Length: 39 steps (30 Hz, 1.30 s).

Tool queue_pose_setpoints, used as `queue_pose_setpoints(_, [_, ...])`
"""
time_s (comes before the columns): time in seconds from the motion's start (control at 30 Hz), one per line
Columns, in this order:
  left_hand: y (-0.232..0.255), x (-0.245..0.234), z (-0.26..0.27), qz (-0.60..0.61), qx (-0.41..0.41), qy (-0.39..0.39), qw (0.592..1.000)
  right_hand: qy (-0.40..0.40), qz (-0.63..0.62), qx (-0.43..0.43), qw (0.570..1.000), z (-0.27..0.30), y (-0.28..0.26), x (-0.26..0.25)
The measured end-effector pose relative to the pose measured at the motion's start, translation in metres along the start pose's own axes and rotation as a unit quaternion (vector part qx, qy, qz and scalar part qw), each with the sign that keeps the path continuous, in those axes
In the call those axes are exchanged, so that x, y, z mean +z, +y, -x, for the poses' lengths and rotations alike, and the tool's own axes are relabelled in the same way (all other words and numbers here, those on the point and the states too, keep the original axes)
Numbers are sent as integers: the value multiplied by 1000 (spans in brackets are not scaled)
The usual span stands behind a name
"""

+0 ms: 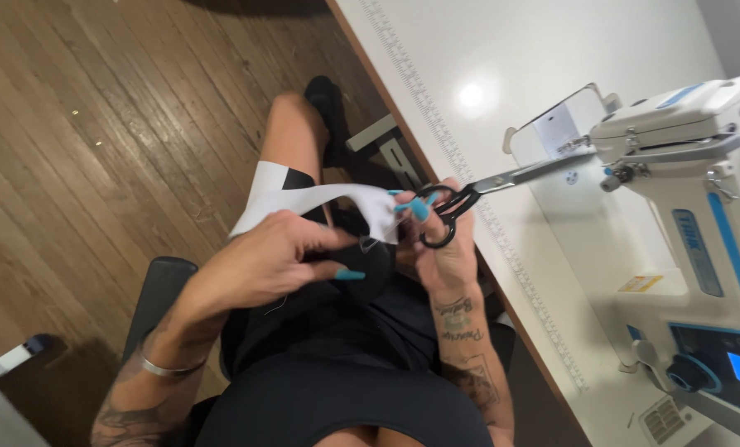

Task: Preparing and cutting leather strips for sewing using scissors

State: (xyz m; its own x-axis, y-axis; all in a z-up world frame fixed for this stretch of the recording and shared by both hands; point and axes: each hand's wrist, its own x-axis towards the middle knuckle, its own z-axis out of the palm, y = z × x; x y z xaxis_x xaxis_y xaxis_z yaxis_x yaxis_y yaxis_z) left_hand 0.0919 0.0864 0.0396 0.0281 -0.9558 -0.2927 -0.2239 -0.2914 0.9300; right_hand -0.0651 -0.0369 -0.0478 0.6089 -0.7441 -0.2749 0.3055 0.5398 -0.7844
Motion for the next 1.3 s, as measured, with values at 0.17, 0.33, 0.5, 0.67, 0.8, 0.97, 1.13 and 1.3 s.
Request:
queue_pose_setpoints(0.17, [-15,-8,8,68,-14,-13,997,72,137,-162,974,-19,-3,-4])
queue_pose_setpoints(0.33, [-25,-5,2,107,-30,-11,994,114,198,-262,938,-30,-21,-10])
queue_pose_setpoints(0.5, [-31,1,-17,68,-128,-58,988,49,269,-316,909,-44,-44,-6])
queue_pose_setpoints(0.67, [-29,-12,-27,99,-123,-102,982,78,366,-294,879,-33,-71,5])
queue_pose_setpoints(0.8, [-8,-38,-27,102,-149,-156,971,57,437,-141,886,-2,-79,-22])
queue_pose_setpoints(0.97, [2,-65,-32,55,-198,-157,966,14,585,71,808,53,-81,-33])
queue_pose_setpoints(1.13, [-17,-53,-45,23,-141,-208,968,4,508,90,857,63,-39,-20])
queue_pose_setpoints(1.3, [3,-27,-51,0,-150,-184,971,-60,232,-20,971,21,0,-22])
